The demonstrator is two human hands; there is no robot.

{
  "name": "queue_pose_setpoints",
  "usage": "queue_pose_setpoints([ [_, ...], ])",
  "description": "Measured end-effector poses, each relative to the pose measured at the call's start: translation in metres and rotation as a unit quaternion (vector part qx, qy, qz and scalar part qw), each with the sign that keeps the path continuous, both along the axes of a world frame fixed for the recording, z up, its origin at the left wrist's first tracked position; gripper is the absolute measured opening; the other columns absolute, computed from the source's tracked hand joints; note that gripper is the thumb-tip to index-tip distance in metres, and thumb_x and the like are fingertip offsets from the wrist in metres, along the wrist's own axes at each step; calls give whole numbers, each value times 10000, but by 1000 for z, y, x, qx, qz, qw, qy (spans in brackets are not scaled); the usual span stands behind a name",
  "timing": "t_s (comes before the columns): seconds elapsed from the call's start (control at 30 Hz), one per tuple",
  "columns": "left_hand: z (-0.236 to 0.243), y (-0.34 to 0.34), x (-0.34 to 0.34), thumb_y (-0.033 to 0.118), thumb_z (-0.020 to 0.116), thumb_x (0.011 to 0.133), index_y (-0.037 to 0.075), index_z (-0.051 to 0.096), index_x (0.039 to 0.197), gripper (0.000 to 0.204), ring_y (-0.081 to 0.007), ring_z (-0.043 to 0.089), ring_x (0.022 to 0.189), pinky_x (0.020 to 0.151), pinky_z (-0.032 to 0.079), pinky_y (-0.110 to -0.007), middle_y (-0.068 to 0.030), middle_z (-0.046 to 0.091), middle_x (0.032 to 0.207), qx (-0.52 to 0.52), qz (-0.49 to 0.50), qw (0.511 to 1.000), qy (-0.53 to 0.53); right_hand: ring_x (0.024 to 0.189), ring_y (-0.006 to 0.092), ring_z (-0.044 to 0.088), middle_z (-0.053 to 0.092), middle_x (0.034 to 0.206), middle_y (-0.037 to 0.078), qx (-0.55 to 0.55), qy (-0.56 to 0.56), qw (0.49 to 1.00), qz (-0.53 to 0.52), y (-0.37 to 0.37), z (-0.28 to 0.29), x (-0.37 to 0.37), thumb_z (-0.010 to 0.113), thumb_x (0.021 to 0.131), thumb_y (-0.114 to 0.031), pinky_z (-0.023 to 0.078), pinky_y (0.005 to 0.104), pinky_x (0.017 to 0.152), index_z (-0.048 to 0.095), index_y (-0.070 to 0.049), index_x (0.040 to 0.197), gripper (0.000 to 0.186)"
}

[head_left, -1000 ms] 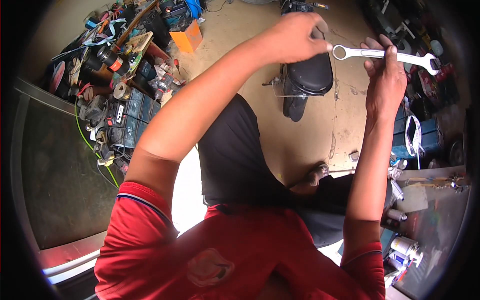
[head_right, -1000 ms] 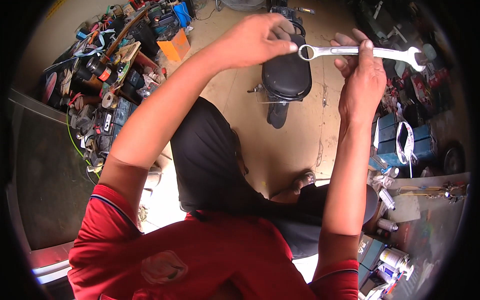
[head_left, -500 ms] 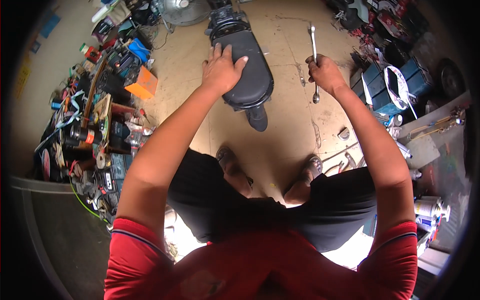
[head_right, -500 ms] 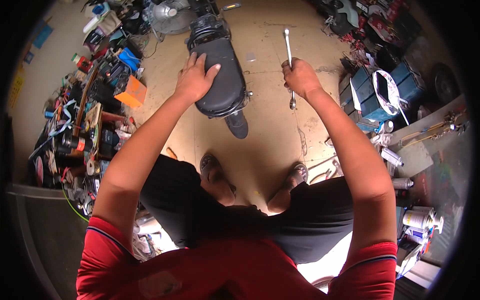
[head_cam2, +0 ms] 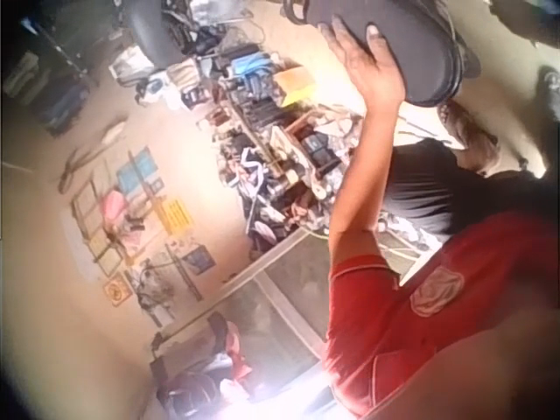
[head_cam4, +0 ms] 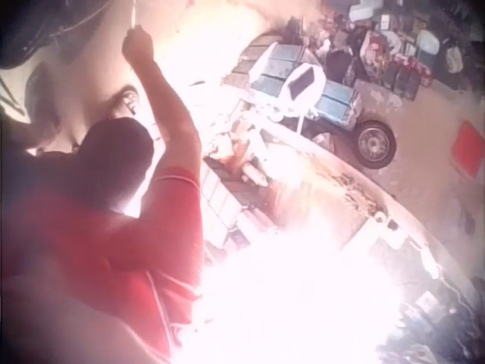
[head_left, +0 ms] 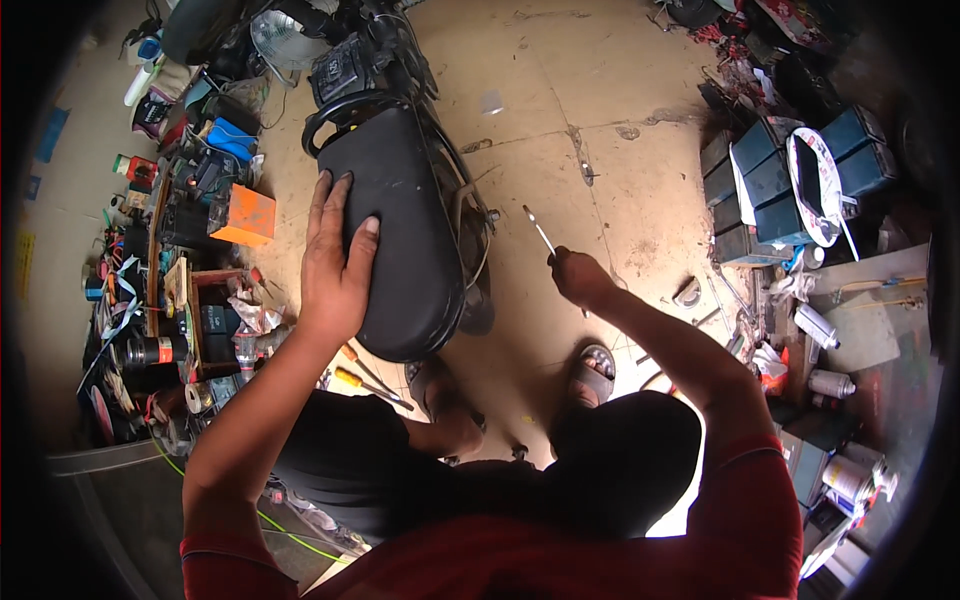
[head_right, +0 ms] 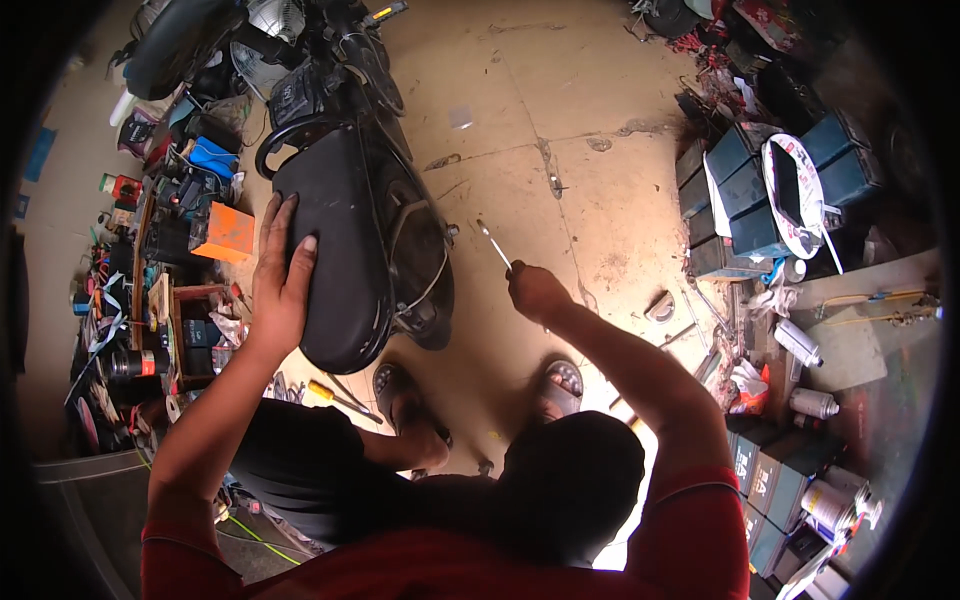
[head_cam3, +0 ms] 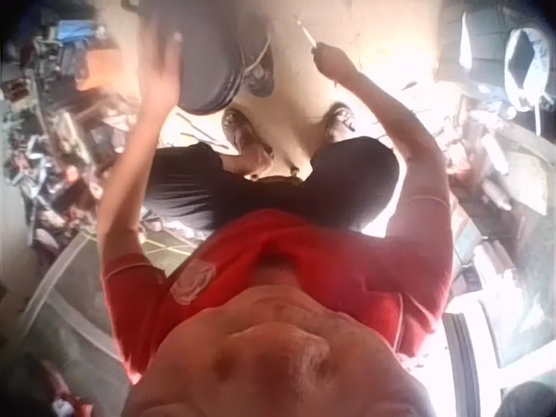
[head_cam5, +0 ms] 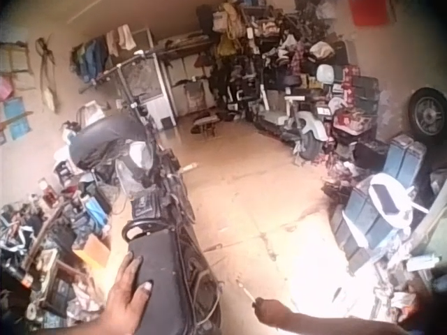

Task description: The person works on an electric bicycle, adjusting parts on the wheel while the bike lies on the floor, then setting the frame upright to position the seat and tighten the wheel axle components by hand and with a wrench.

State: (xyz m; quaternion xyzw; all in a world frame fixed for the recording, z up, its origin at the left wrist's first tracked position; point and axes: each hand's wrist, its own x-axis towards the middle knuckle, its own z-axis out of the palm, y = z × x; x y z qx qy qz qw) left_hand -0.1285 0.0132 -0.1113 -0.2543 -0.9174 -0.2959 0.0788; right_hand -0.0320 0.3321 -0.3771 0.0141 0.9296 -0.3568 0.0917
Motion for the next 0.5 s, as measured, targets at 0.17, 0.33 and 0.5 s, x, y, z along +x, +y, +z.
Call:
queue_pose_setpoints([
  [0.17, 7, 5, 2, 183, 506, 1089, -9, 392, 1608, 565, -373, 327, 1572, 1274, 249, -444, -256, 294, 1705, -21, -7, 999, -39, 896, 463, 723, 728, 927, 275, -21, -27, 999, -34, -33, -72, -14, 496, 1062, -171, 586, 551, 792, 549, -2, 1122, 187],
  [0.33, 11, 9, 0, 251, 427, 1105, -26, 345, 1629, 598, -355, 265, 1603, 1298, 182, -466, -245, 273, 1722, -60, -18, 997, -46, 827, 462, 716, 716, 919, 272, -42, 22, 996, -76, -49, -102, -20, 517, 1030, -108, 591, 546, 740, 566, -5, 1085, 127],
  [0.5, 7, 10, -3, 278, 406, 1104, -24, 337, 1633, 613, -366, 239, 1612, 1303, 169, -478, -241, 261, 1729, -44, -26, 997, -52, 810, 444, 702, 697, 898, 233, -25, 92, 993, -73, -55, -116, -39, 530, 1019, -98, 586, 532, 735, 563, -28, 1081, 100],
])
